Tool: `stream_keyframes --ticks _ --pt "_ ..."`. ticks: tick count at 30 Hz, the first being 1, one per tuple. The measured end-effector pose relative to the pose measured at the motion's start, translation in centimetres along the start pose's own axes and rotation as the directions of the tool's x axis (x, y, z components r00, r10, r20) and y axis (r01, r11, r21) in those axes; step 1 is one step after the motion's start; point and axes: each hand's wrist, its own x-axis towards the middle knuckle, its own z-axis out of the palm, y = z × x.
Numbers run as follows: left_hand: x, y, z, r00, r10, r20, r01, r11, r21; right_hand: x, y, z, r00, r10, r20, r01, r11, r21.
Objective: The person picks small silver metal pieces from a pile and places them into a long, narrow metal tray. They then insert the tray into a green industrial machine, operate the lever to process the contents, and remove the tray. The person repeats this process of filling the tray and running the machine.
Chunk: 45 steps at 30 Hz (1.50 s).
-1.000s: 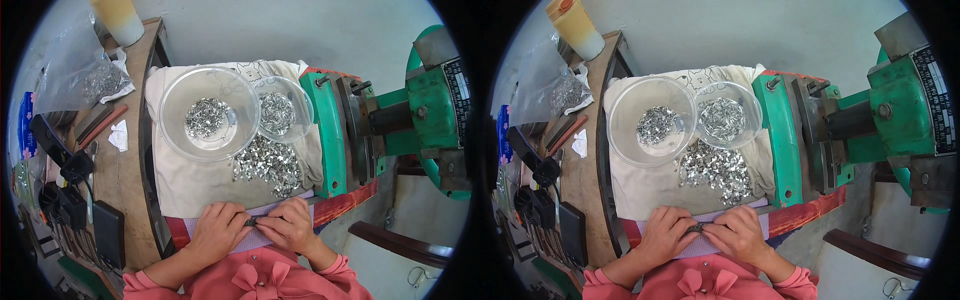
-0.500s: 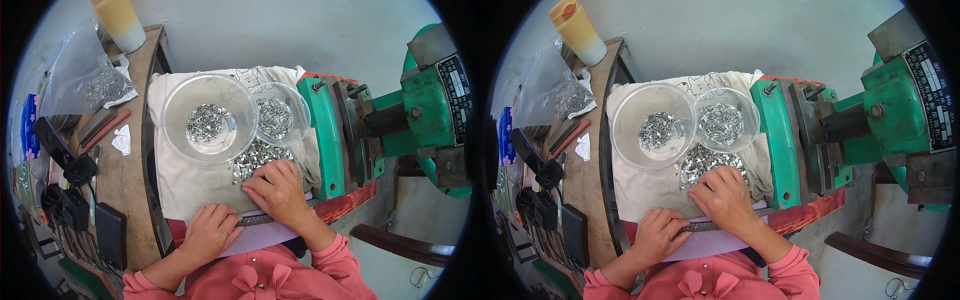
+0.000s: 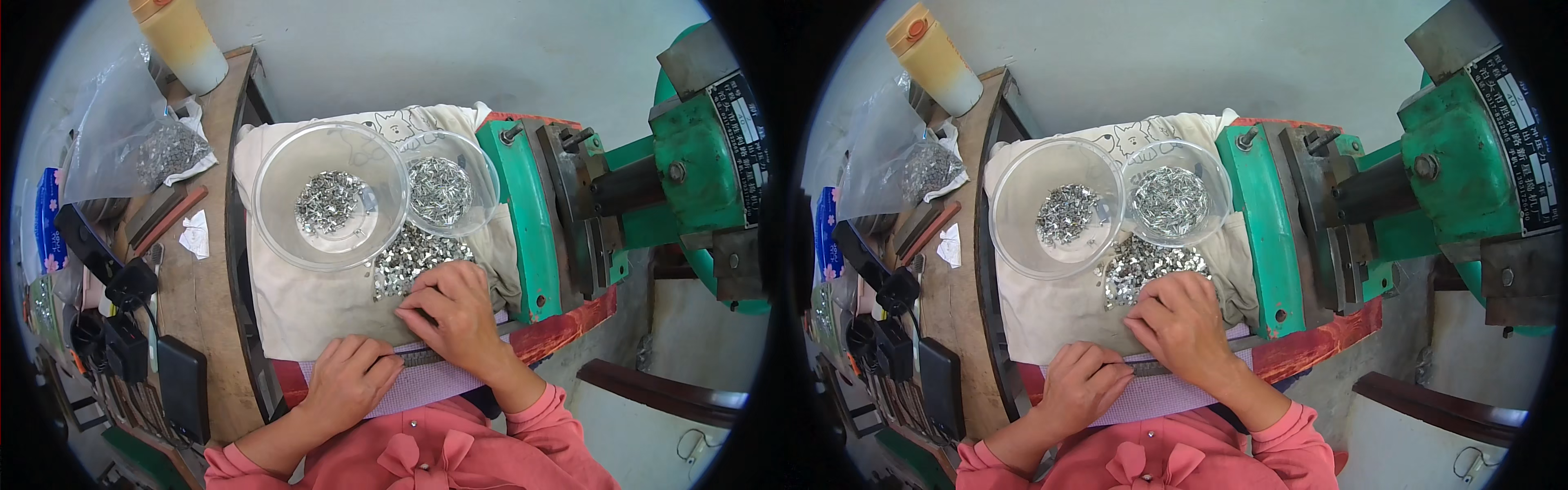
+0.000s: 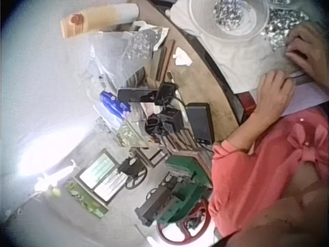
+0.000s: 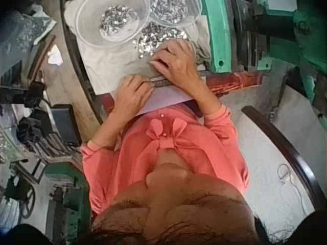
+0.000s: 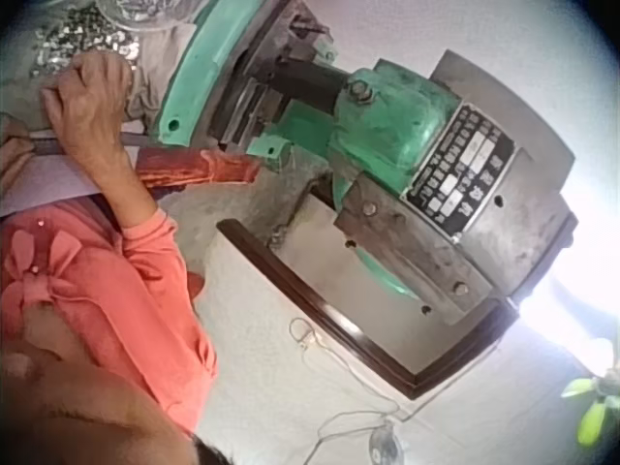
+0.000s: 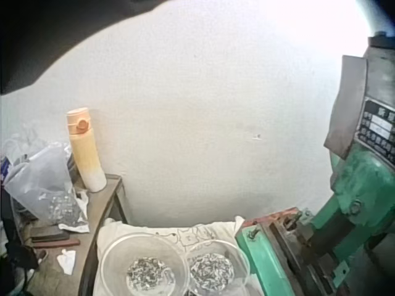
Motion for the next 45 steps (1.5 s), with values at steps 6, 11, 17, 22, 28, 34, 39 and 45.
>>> stream_keyframes --ticks 6,11,17,22,28,34,39,45 --pt "-0.2 0.0 0.4 1.0 0.01 0.011 -0.01 1.0 0.024 -2.4 0.5 -2.7 0.983 0.165 -0.085 -0.153 0.98 0.129" --pt "-0.1 0.1 0.6 1.0 0.006 0.008 -0.006 1.0 0.009 -4.8 -0.3 -3.2 0.974 0.208 -0.091 -0.195 0.972 0.129" --pt "-0.1 0.1 0.3 0.998 0.059 0.018 -0.06 0.997 0.047 -6.5 -1.7 -0.9 0.998 0.065 0.005 -0.065 0.995 0.07" --pt "-0.4 0.2 0.2 0.995 0.1 0.021 -0.101 0.991 0.087 -5.8 -1.6 -1.6 0.997 0.06 0.043 -0.066 0.985 0.156" --pt "-0.4 0.0 0.6 0.998 0.062 0.007 -0.062 0.997 0.045 -3.0 -0.4 -1.4 0.998 0.055 -0.016 -0.054 0.996 0.067" --pt "-0.1 0.1 0.7 0.998 0.057 -0.021 -0.056 0.998 0.03 0.3 -0.3 0.2 0.999 -0.048 -0.016 0.048 0.999 0.007" --pt "-0.1 -0.1 1.0 0.999 0.04 -0.03 -0.04 0.999 0.023 1.4 -0.4 1.7 0.997 -0.071 0.02 0.073 0.994 -0.087" --pt "-0.1 -0.2 0.3 1.0 0.007 -0.006 -0.007 1.0 -0.028 1.5 -0.9 1.8 0.998 -0.064 0.021 0.066 0.994 -0.085"
